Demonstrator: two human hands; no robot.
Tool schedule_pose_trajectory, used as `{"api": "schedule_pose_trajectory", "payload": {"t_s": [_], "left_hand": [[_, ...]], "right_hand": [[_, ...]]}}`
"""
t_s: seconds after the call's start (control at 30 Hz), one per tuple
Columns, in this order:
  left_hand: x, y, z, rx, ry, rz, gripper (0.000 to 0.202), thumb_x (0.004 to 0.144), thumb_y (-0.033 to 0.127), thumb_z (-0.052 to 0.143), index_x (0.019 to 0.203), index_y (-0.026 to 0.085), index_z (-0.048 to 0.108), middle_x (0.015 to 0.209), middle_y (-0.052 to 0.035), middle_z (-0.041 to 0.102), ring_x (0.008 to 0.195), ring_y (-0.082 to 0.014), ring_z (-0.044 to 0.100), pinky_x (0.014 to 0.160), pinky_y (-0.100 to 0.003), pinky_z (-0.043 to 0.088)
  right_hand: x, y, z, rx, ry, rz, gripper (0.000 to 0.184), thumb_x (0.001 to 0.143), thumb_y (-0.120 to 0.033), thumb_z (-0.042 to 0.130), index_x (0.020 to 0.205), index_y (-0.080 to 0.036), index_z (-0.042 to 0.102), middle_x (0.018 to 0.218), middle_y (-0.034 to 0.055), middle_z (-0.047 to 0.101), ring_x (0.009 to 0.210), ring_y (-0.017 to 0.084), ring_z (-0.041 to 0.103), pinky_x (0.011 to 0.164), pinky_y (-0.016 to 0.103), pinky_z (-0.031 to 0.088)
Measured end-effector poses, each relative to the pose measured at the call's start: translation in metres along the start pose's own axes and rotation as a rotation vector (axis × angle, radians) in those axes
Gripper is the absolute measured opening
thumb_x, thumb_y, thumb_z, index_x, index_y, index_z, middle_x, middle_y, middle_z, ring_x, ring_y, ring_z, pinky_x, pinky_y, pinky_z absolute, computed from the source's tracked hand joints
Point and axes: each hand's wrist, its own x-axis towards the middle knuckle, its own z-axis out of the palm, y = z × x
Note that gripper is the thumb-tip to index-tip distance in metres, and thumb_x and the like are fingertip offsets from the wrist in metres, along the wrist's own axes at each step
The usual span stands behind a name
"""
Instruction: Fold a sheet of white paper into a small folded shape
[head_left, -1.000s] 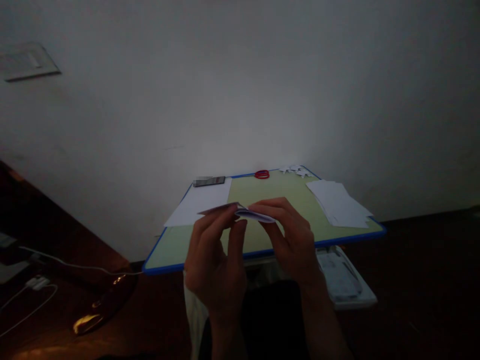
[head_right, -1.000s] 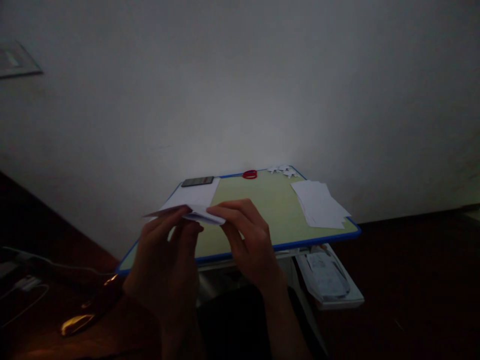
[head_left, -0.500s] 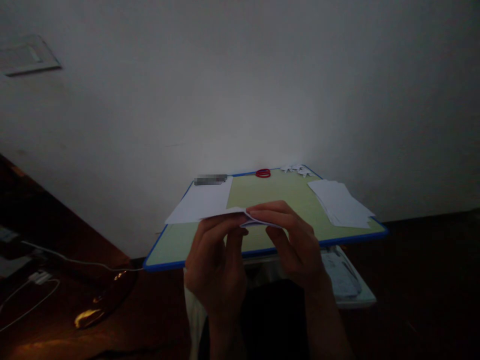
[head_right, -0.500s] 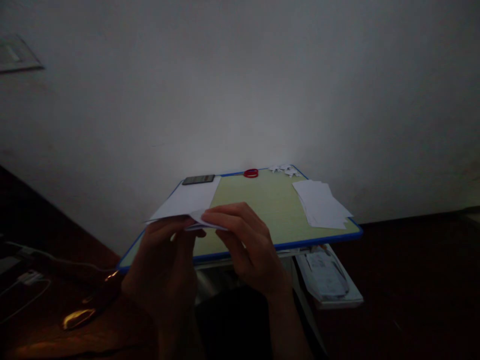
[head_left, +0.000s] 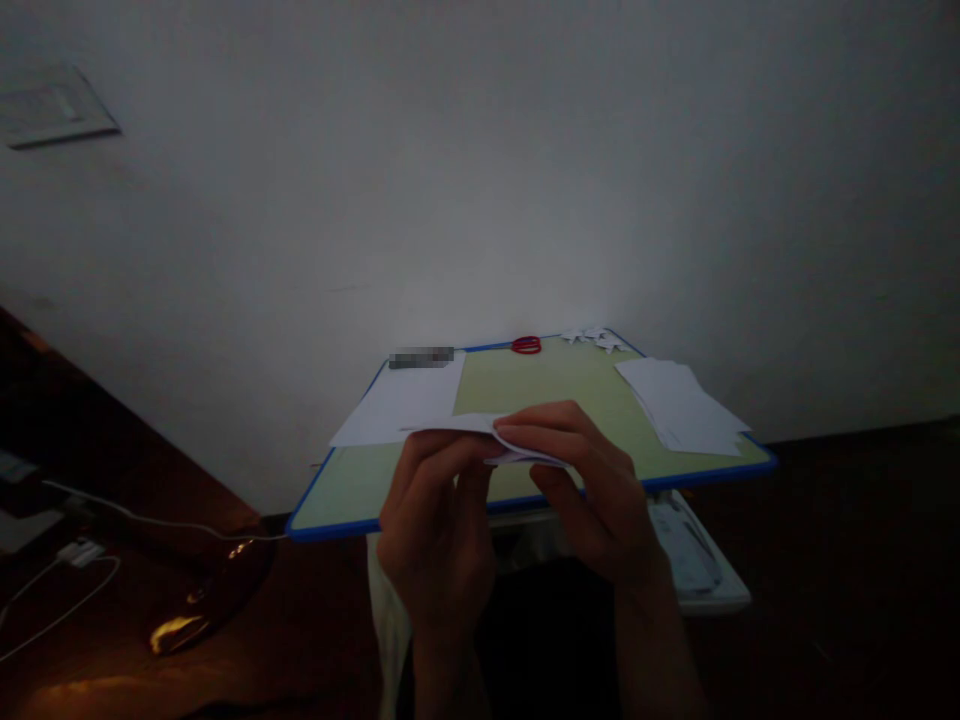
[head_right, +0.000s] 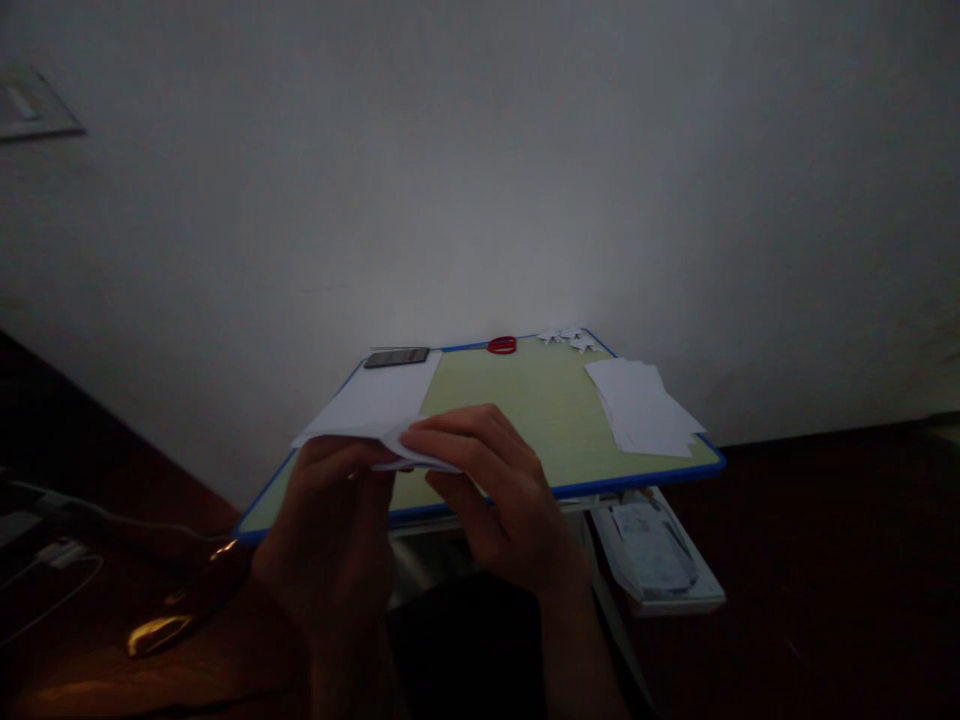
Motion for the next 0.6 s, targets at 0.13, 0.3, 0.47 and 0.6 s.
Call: {"api": "schedule_pose_trajectory", "payload": {"t_s": [0.13, 0.3, 0.47, 0.6], "left_hand": [[-0.0001, -0.0007, 0.0010, 0.010, 0.019, 0.021, 0.030, 0.094, -0.001, 0.071, 0.105, 0.026, 0.078, 0.098, 0.0015, 0.075, 0.095, -0.0161, 0.071, 0.085, -0.030, 0.056], [-0.0005, -0.0012, 0.0049, 0.127, 0.097, 0.062, 0.032, 0.090, -0.003, 0.076, 0.105, 0.025, 0.079, 0.100, 0.0020, 0.081, 0.093, -0.0153, 0.076, 0.084, -0.028, 0.060], [0.0010, 0.0007, 0.0074, 0.181, 0.171, 0.125, 0.028, 0.089, -0.001, 0.081, 0.102, 0.024, 0.079, 0.096, 0.0016, 0.080, 0.090, -0.0158, 0.077, 0.080, -0.029, 0.063], [0.0015, 0.0016, 0.0096, 0.271, 0.234, 0.141, 0.025, 0.088, 0.002, 0.084, 0.100, 0.024, 0.081, 0.096, 0.0014, 0.080, 0.089, -0.0152, 0.076, 0.078, -0.028, 0.063]], "right_hand": [[0.0002, -0.0013, 0.0002, -0.016, 0.003, -0.003, 0.041, 0.109, -0.014, 0.056, 0.146, -0.031, 0.063, 0.129, 0.0068, 0.072, 0.123, 0.024, 0.067, 0.102, 0.046, 0.058], [-0.0010, 0.0006, 0.0005, -0.019, 0.011, -0.031, 0.043, 0.108, -0.012, 0.055, 0.147, -0.029, 0.063, 0.130, 0.0079, 0.072, 0.123, 0.025, 0.066, 0.102, 0.047, 0.057], [-0.0002, 0.0000, 0.0003, -0.003, 0.001, -0.032, 0.041, 0.108, -0.009, 0.055, 0.145, -0.023, 0.065, 0.131, 0.0093, 0.071, 0.124, 0.023, 0.065, 0.106, 0.044, 0.054], [0.0011, -0.0002, 0.0005, 0.009, -0.005, -0.034, 0.040, 0.108, -0.009, 0.055, 0.145, -0.022, 0.065, 0.130, 0.0093, 0.070, 0.123, 0.022, 0.065, 0.105, 0.042, 0.054]]}}
